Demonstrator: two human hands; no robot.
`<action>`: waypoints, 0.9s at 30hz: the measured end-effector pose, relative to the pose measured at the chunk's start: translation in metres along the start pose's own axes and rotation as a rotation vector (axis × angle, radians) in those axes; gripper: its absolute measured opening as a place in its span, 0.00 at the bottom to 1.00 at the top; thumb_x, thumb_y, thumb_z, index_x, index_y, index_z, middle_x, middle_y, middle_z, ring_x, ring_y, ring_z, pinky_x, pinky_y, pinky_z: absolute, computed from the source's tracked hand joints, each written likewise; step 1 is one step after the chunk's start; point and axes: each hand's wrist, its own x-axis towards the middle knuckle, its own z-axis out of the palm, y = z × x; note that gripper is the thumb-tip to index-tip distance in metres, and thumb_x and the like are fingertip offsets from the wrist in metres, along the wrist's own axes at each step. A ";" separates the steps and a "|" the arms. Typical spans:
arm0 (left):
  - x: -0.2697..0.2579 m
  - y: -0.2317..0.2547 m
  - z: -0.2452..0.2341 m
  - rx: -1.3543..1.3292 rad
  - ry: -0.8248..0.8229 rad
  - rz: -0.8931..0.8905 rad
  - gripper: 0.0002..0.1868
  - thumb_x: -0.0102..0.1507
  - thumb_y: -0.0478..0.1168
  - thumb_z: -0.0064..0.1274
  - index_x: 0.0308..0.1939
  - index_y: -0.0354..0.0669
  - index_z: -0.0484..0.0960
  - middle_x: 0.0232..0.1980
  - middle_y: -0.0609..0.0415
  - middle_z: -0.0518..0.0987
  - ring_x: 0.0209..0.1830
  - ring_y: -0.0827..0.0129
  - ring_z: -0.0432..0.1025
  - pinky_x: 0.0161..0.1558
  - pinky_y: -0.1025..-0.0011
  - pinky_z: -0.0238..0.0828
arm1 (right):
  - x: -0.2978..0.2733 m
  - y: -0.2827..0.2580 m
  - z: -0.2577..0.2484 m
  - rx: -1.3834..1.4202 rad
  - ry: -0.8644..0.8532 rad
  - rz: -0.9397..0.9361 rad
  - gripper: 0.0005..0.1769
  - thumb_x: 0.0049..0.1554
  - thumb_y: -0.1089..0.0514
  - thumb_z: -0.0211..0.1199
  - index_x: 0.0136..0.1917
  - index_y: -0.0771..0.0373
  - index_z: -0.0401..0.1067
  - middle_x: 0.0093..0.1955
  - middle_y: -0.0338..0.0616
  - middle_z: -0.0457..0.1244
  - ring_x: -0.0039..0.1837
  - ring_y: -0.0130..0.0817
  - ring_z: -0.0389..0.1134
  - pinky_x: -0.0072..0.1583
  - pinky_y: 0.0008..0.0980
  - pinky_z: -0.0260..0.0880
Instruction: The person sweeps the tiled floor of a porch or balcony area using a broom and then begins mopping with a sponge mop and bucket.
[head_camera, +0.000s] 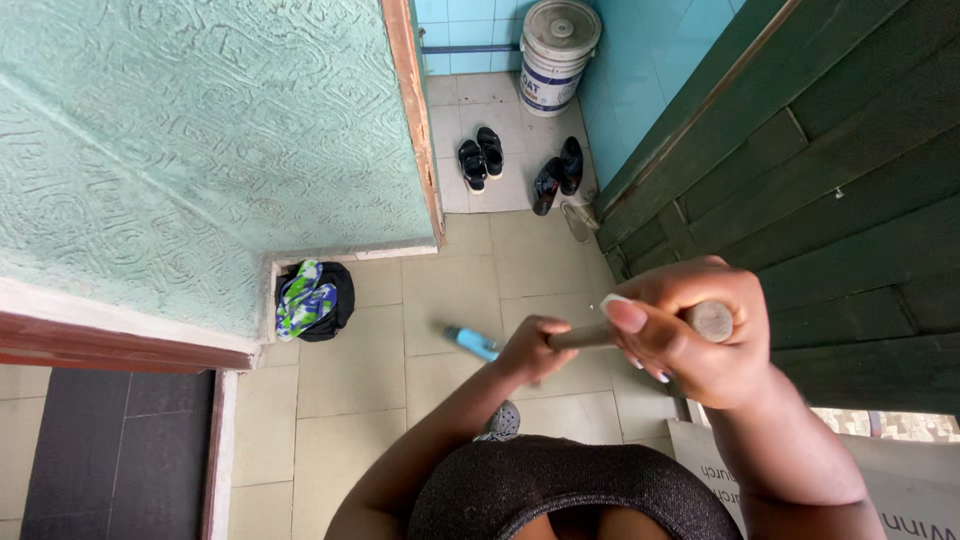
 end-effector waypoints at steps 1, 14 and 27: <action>-0.007 -0.002 0.003 -0.017 -0.048 -0.073 0.13 0.64 0.44 0.54 0.24 0.48 0.76 0.23 0.59 0.77 0.18 0.75 0.71 0.21 0.72 0.69 | 0.001 0.004 -0.003 0.037 0.013 0.017 0.17 0.61 0.64 0.61 0.30 0.65 0.70 0.22 0.37 0.60 0.22 0.22 0.56 0.27 0.26 0.55; 0.008 -0.028 0.013 -0.038 -0.019 -0.109 0.09 0.56 0.36 0.60 0.27 0.36 0.77 0.26 0.55 0.75 0.29 0.74 0.69 0.30 0.70 0.66 | -0.011 0.058 -0.005 -0.218 -0.110 -0.079 0.21 0.59 0.67 0.62 0.26 0.62 0.60 0.25 0.42 0.59 0.27 0.35 0.60 0.33 0.35 0.57; 0.098 -0.079 0.002 0.049 0.132 0.215 0.21 0.65 0.32 0.58 0.23 0.36 0.62 0.23 0.46 0.66 0.22 0.56 0.62 0.28 0.60 0.59 | 0.014 0.099 -0.024 -0.222 -0.277 -0.135 0.24 0.59 0.66 0.62 0.26 0.63 0.55 0.25 0.43 0.52 0.27 0.41 0.55 0.36 0.43 0.51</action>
